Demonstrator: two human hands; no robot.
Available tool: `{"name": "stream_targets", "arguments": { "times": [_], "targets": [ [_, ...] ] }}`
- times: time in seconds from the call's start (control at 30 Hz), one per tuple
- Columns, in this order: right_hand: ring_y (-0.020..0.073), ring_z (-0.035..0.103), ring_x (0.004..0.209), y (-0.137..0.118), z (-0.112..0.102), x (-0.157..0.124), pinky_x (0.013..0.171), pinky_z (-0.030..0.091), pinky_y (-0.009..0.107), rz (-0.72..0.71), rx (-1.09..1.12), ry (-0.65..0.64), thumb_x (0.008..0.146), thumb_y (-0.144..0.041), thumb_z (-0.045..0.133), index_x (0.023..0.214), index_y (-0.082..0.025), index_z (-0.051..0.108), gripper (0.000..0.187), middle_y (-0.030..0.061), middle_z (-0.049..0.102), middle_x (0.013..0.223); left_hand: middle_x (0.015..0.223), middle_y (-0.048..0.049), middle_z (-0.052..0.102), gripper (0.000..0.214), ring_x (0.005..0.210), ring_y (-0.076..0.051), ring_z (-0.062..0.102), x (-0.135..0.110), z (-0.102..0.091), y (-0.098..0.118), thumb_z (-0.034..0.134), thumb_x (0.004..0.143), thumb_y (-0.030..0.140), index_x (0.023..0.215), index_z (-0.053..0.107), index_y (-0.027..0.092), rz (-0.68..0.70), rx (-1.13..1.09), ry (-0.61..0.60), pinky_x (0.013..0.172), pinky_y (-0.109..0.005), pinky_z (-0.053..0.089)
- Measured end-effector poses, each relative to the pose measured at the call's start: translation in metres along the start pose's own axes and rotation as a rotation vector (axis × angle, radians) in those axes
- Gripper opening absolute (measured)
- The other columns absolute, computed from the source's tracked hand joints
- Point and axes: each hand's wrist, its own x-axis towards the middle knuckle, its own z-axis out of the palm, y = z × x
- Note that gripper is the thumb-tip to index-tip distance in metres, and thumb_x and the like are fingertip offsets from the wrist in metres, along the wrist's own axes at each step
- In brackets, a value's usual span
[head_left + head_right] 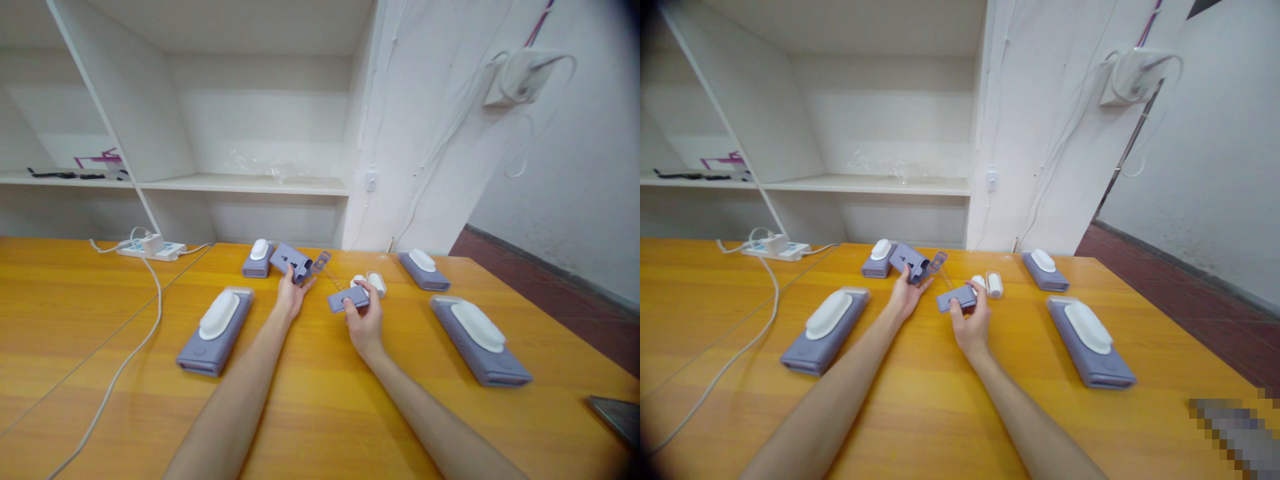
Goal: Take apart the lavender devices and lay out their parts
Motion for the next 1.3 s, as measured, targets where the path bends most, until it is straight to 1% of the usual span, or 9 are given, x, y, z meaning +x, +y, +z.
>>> {"name": "stream_targets", "arguments": {
  "times": [0.13, 0.27, 0.43, 0.53, 0.63, 0.77, 0.93, 1.1, 1.3],
  "targets": [
    [0.0209, 0.057, 0.094, -0.002, 0.000, 0.001, 0.078, 0.048, 0.030, -0.135, -0.046, 0.112, 0.077, -0.036, 0.059, 0.117, -0.018, 0.043, 0.046, 0.0105, 0.053, 0.113, 0.083, -0.0015, 0.063, 0.031, 0.066, -0.013, 0.059, 0.002, 0.001, -0.002, 0.053, 0.084, 0.050, 0.095, 0.056, 0.021, 0.051, 0.086, 0.070, 0.067, -0.033, 0.053],
    [0.0202, 0.057, 0.099, 0.000, 0.004, 0.003, 0.086, 0.047, 0.032, -0.132, -0.028, 0.103, 0.077, -0.035, 0.063, 0.124, -0.018, 0.037, 0.056, 0.0130, 0.052, 0.118, 0.070, -0.0007, 0.060, 0.034, 0.059, -0.014, 0.056, -0.004, 0.007, -0.008, 0.060, 0.078, 0.050, 0.088, 0.059, 0.018, 0.152, 0.258, 0.075, 0.058, -0.027, 0.048],
    [0.0223, 0.056, 0.108, 0.005, 0.006, 0.008, 0.095, 0.043, 0.036, -0.119, -0.061, 0.095, 0.076, -0.037, 0.065, 0.123, -0.017, 0.048, 0.054, 0.0115, 0.057, 0.120, 0.093, -0.0074, 0.067, 0.028, 0.098, -0.025, 0.058, -0.020, 0.011, -0.012, 0.071, 0.071, 0.039, 0.089, 0.063, 0.019, 0.316, 0.479, 0.067, 0.079, -0.028, 0.044],
    [0.0223, 0.060, 0.101, 0.003, 0.006, 0.008, 0.091, 0.046, 0.035, -0.062, -0.053, 0.061, 0.075, -0.040, 0.066, 0.113, -0.017, 0.057, 0.046, 0.0093, 0.063, 0.111, 0.105, -0.0102, 0.066, 0.030, 0.116, -0.030, 0.049, -0.025, 0.009, -0.011, 0.074, 0.067, 0.036, 0.092, 0.063, 0.023, 0.353, 0.597, 0.098, 0.089, -0.031, 0.039],
    [0.0215, 0.063, 0.090, -0.001, 0.006, 0.006, 0.084, 0.049, 0.033, -0.032, -0.050, 0.005, 0.074, -0.041, 0.068, 0.102, -0.018, 0.061, 0.037, 0.0074, 0.067, 0.100, 0.103, -0.0123, 0.066, 0.033, 0.120, -0.033, 0.046, -0.027, 0.007, -0.011, 0.075, 0.065, 0.040, 0.091, 0.063, 0.023, 0.345, 0.714, 0.120, 0.091, -0.034, 0.036],
    [0.0210, 0.062, 0.090, -0.002, 0.006, 0.005, 0.083, 0.049, 0.032, -0.057, -0.054, -0.025, 0.074, -0.040, 0.069, 0.104, -0.019, 0.060, 0.038, 0.0066, 0.067, 0.100, 0.104, -0.0132, 0.066, 0.037, 0.120, -0.034, 0.046, -0.025, 0.008, -0.011, 0.072, 0.067, 0.048, 0.093, 0.063, 0.023, 0.340, 0.842, 0.130, 0.094, -0.036, 0.032],
    [0.0218, 0.063, 0.086, 0.004, 0.006, 0.010, 0.081, 0.049, 0.034, 0.020, -0.026, 0.050, 0.074, -0.042, 0.068, 0.103, -0.017, 0.060, 0.040, 0.0078, 0.067, 0.098, 0.105, -0.0148, 0.065, 0.035, 0.115, -0.034, 0.050, -0.023, 0.009, -0.007, 0.068, 0.070, 0.047, 0.094, 0.063, 0.021, 0.374, 0.959, 0.145, 0.097, -0.037, 0.030],
    [0.0219, 0.063, 0.084, 0.007, 0.007, 0.010, 0.076, 0.052, 0.034, 0.057, 0.026, 0.022, 0.074, -0.044, 0.068, 0.104, -0.016, 0.060, 0.042, 0.0080, 0.067, 0.099, 0.114, -0.0169, 0.058, 0.039, 0.115, -0.034, 0.050, -0.025, 0.010, -0.005, 0.061, 0.076, 0.048, 0.102, 0.062, 0.019, 0.429, 1.081, 0.188, 0.099, -0.039, 0.030],
    [0.0225, 0.063, 0.088, 0.014, 0.007, 0.014, 0.079, 0.052, 0.035, 0.057, 0.061, 0.046, 0.071, -0.042, 0.070, 0.105, -0.016, 0.059, 0.045, 0.0087, 0.066, 0.101, 0.112, -0.0172, 0.059, 0.043, 0.107, -0.033, 0.055, -0.021, 0.009, 0.000, 0.057, 0.078, 0.049, 0.106, 0.060, 0.017, 0.417, 1.252, 0.188, 0.093, -0.040, 0.035]
  ]
}}
